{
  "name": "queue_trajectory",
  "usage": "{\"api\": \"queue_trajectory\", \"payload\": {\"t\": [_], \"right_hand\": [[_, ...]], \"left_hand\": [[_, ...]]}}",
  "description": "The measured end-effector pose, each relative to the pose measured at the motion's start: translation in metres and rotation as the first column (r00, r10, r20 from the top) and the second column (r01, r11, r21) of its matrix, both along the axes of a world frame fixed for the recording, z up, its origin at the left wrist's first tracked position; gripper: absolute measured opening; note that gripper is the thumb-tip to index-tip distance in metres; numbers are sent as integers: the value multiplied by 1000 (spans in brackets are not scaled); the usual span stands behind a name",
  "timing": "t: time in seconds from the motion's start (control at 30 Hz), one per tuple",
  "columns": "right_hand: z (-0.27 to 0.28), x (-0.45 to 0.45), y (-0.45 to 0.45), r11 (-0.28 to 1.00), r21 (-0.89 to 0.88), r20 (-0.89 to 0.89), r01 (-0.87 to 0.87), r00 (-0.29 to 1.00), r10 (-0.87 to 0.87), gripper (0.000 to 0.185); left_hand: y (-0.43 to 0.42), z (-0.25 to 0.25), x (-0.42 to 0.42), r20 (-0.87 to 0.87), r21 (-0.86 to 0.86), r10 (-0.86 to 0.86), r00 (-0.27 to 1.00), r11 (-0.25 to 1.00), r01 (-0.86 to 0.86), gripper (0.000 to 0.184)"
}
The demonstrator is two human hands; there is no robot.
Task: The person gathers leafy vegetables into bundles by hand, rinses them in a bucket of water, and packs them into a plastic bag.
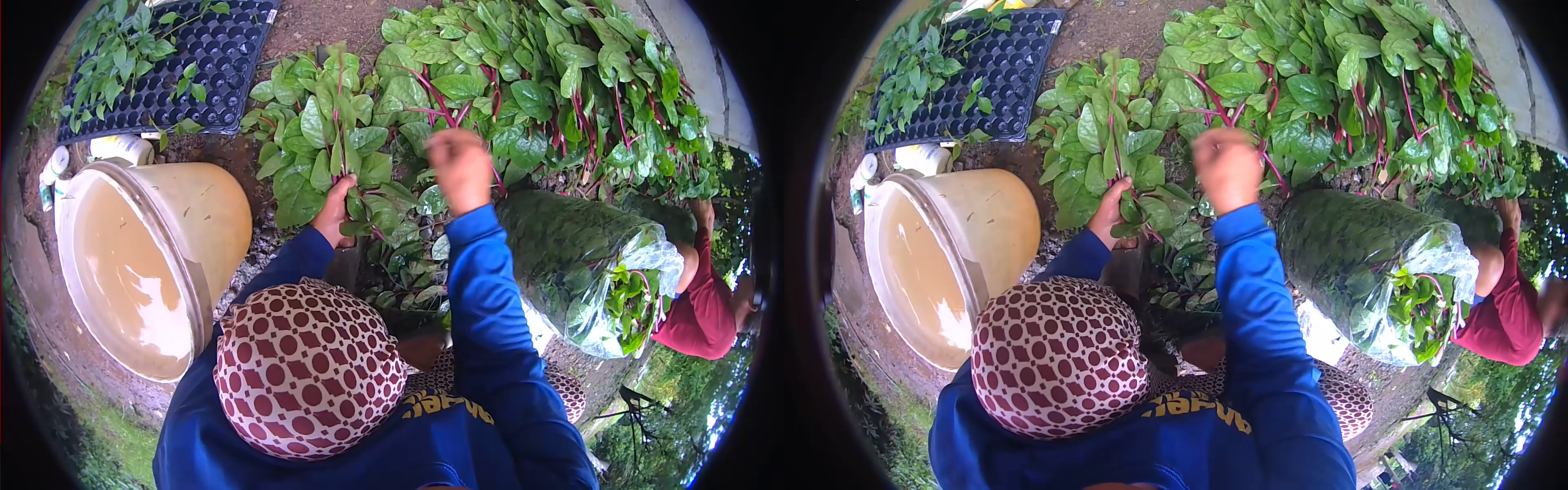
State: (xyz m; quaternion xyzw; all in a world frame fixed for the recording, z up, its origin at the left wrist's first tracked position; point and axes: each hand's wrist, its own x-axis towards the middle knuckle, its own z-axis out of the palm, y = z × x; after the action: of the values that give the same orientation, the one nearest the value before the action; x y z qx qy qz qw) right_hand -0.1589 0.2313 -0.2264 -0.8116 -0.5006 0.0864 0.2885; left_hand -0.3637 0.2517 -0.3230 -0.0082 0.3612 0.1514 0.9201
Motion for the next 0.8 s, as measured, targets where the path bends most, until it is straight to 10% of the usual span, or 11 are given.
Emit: {"api": "queue_trajectory", "payload": {"t": [0.1,0.23,0.37,0.67,0.8], "right_hand": [[1,72,-8,922,-74,56,381,924,-378,22],[-3,70,16,942,-274,36,194,981,-192,34],[-36,52,46,772,-473,465,425,864,-190,41],[-48,55,21,953,-63,361,295,897,-254,39],[-48,56,31,919,-147,79,365,931,-357,25]], "left_hand": [[0,3,5,-61,47,56,997,997,-54,38],[-2,4,-1,-68,38,58,996,998,-56,38],[0,6,6,-30,27,112,993,993,-111,37],[1,4,8,-78,103,78,994,992,-69,39],[1,14,12,-138,113,82,987,991,-66,40]]}}
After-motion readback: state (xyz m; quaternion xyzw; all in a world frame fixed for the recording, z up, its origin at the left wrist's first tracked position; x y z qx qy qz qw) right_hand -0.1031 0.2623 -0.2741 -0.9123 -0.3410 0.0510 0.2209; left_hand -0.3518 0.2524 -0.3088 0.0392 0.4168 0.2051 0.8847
